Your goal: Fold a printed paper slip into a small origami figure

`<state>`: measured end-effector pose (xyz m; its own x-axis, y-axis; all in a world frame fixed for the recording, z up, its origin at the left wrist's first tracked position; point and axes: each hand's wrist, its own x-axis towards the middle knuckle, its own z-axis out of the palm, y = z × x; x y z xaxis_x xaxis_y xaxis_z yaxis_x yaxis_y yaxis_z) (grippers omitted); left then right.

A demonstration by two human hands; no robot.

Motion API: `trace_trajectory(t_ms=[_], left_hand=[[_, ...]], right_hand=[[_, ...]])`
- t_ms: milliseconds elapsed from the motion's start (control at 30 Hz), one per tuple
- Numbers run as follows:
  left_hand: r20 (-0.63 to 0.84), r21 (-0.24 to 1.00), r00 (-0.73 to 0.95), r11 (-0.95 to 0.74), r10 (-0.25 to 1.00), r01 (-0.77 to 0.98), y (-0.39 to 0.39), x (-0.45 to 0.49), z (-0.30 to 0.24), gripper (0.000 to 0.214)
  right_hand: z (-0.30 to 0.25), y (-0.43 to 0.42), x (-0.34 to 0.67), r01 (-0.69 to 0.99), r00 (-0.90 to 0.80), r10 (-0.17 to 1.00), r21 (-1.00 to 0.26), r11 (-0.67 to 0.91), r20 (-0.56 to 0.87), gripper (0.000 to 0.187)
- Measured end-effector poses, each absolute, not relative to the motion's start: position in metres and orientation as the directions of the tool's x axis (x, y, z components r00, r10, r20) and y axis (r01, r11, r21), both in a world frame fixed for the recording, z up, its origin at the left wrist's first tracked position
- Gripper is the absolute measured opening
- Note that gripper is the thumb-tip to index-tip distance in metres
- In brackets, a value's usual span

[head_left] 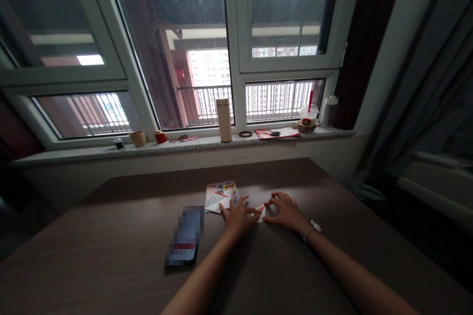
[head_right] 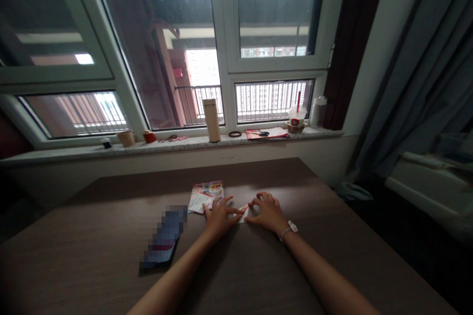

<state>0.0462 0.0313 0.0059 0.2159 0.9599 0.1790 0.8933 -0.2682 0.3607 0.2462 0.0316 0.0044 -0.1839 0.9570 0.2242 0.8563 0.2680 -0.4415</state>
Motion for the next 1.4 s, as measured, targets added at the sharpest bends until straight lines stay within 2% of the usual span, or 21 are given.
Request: trace_trajectory(t_ms=[300,567,833,1000,1267,1400], left_hand=[[0.172,0.359,0.220,-0.269,0.960,0.894,0.028,0.046,0.008,0.015],[0.159,0.372,0.194,-0.241,0.968,0.896,0.027,0.045,0.011,0.019],[0.151,0.414,0.177,-0.225,0.973,0.882,0.028,0.045,0.008,0.019],[0.151,0.406,0.180,-0.227,0.972,0.885,0.027,0.046,0.010,0.019],[0.169,0.383,0.179,-0.232,0.969,0.894,0.028,0.044,0.009,0.021],[0.213,0.394,0.168,-0.242,0.963,0.887,0.028,0.044,0.006,0.020]], right_hand=[[0.002,0.030,0.249,0.848,-0.199,0.959,-0.454,0.273,0.204,0.052],[-0.001,0.030,0.245,0.849,-0.160,0.950,-0.454,0.271,0.267,0.036],[0.002,0.028,0.245,0.859,-0.195,0.949,-0.424,0.287,0.247,0.051],[0.003,0.027,0.247,0.852,-0.210,0.951,-0.435,0.292,0.227,0.053],[-0.002,0.030,0.251,0.816,-0.190,0.949,-0.496,0.296,0.254,0.034],[-0.003,0.030,0.254,0.776,-0.186,0.936,-0.540,0.326,0.298,0.031]])
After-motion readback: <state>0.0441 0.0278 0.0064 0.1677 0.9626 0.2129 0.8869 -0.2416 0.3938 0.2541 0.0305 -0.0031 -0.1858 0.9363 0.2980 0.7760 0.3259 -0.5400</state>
